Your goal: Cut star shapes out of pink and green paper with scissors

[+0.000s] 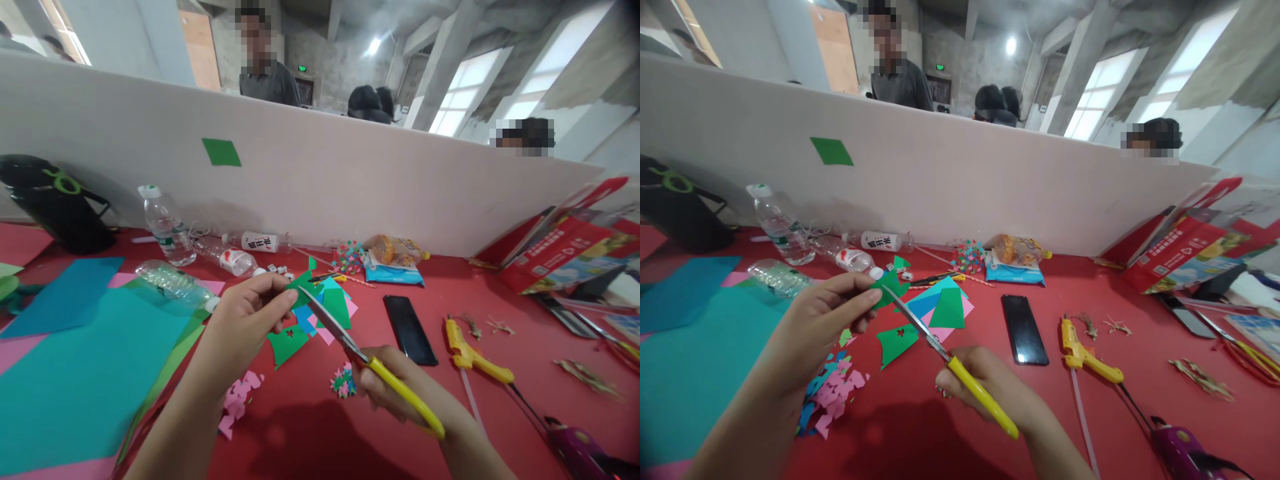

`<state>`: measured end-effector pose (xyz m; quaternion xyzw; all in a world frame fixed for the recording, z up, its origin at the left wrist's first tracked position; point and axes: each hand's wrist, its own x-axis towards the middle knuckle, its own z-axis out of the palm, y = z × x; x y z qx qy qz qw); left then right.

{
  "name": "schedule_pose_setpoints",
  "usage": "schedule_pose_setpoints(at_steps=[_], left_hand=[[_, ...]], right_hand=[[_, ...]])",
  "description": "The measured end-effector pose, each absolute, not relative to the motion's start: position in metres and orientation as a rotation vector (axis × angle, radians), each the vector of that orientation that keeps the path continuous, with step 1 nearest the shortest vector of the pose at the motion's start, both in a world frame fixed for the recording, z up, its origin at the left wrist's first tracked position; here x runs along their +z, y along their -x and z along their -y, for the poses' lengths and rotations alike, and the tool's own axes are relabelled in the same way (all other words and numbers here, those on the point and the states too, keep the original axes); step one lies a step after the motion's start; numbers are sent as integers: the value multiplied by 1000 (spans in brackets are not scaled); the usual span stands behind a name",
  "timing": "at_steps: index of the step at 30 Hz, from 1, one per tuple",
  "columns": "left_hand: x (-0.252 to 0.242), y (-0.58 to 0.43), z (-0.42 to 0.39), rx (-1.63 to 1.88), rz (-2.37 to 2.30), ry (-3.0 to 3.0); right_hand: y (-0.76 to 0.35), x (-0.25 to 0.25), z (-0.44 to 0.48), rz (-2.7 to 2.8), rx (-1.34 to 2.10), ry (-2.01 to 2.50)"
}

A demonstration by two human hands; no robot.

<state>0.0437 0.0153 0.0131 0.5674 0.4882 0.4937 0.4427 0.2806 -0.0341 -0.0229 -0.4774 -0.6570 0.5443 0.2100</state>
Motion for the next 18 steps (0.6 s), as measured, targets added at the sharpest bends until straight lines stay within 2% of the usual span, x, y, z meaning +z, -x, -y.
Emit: schedule_pose_setpoints(at_steps=[8, 18], left_hand=[[2, -60, -13, 1264, -952, -1107], [6, -69, -9, 1355, -1063, -1218]], right_hand=[[-289, -27, 31, 1809, 1573, 1276], [-266, -32, 42, 1577, 1597, 1295]])
